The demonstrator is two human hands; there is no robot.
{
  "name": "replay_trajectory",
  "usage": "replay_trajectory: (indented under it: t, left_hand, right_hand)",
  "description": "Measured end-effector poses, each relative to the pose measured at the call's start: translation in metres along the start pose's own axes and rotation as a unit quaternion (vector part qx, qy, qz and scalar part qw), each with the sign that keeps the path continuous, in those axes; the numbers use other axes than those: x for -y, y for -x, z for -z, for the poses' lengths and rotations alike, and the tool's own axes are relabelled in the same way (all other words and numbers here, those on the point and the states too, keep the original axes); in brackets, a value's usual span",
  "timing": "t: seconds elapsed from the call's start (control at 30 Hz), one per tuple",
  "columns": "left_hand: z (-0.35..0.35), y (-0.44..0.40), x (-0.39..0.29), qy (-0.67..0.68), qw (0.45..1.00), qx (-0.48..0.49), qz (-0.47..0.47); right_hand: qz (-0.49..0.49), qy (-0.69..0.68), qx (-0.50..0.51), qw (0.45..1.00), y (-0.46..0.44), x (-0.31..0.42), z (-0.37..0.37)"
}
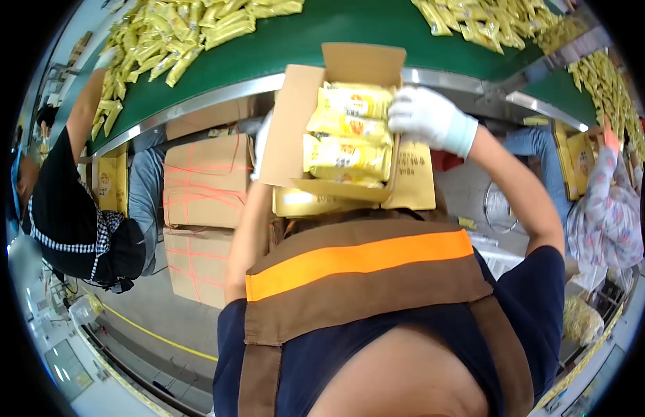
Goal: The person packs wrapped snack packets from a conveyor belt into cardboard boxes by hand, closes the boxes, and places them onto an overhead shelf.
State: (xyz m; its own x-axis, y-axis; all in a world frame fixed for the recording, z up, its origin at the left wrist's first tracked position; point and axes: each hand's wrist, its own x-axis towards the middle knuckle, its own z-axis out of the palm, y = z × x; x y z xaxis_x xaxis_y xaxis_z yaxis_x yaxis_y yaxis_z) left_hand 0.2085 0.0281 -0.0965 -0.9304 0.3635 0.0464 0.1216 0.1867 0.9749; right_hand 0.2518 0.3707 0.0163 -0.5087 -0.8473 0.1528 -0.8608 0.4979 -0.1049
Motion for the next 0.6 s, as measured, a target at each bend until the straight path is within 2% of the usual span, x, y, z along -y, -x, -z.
replay_trajectory:
  t: [0.07,0.17,0.3,0.47,0.5,0.57,0.6]
  left_hand:
    - [-0.016,0.017,0.005,-0.255,0.965,-0.024,-0.062]
    - [-0.032,0.027,0.011,-0.433,0.893,-0.065,-0.104]
    - [-0.033,0.032,0.02,-0.494,0.856,-0.082,-0.127]
    - [-0.037,0.027,0.053,-0.537,0.813,-0.12,-0.192]
    - [-0.037,0.03,0.056,-0.526,0.82,-0.119,-0.192]
    - [-0.032,0.032,0.044,-0.444,0.882,-0.072,-0.142]
    - [-0.03,0.033,0.039,-0.447,0.881,-0.072,-0.138]
  right_hand:
    - [0.003,-0.003,-0.008,1.0,-0.012,0.024,0.006]
    - [0.002,0.03,-0.044,0.999,-0.021,0.046,0.022]
    - [-0.022,0.092,-0.011,0.995,-0.029,0.071,0.066]
    - [-0.036,0.171,-0.052,0.983,-0.046,0.076,0.159]
    - [-0.037,0.161,-0.079,0.983,-0.053,0.067,0.186]
    - [-0.07,0.195,-0.13,0.97,-0.066,0.052,0.248]
    - [-0.087,0.219,-0.168,0.957,-0.076,0.041,0.28]
